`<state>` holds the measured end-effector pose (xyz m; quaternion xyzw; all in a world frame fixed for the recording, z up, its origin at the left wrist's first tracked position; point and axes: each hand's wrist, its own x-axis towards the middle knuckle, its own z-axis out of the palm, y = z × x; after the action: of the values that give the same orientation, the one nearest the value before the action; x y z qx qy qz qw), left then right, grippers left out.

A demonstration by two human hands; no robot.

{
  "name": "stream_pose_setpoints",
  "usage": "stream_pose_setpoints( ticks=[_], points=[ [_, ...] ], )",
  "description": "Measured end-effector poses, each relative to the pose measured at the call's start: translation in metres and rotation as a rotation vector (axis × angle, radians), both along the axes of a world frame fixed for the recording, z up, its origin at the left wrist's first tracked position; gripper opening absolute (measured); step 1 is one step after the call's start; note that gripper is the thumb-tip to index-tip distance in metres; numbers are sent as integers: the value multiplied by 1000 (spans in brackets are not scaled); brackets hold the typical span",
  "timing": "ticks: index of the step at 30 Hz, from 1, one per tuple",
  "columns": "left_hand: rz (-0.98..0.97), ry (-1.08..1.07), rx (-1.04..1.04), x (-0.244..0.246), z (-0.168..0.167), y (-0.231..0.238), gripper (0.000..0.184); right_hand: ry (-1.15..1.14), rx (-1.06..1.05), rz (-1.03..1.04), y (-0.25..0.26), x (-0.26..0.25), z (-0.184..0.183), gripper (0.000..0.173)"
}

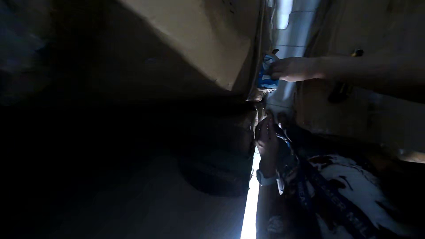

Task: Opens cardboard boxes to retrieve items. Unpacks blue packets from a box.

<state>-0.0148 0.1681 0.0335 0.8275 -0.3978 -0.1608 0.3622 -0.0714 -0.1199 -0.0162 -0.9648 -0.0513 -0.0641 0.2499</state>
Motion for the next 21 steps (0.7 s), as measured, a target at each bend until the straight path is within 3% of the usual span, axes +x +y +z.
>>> stream_pose_setpoints(
  ticks=[3,6,8,9,10,13,16,18,21],
  points=[
    [21,-105,-42,-2,-2,-28,36,48,12,33,7,-12,19,25],
    [-84,-95,38,7,-4,-65,72,-33,69,37,24,-62,41,18],
    [-240,40,99,0,1,-88,89,254,134,-101,21,-101,83,21],
    [-314,109,90,-10,8,-95,85,351,198,-237,18,-113,104,24],
    [-379,194,82,-21,18,-100,78,305,246,-342,15,-125,117,27],
    [-392,342,-107,-45,54,-123,66,-53,234,-571,1,-143,140,28],
    [-432,431,-100,-62,74,-136,67,-155,264,-697,-21,-162,144,40],
    [-502,619,-20,-77,71,-153,54,-57,226,-695,-48,-177,139,43],
    [-644,723,273,-82,54,-152,42,244,165,-660,-60,-189,138,39]
  ],
)
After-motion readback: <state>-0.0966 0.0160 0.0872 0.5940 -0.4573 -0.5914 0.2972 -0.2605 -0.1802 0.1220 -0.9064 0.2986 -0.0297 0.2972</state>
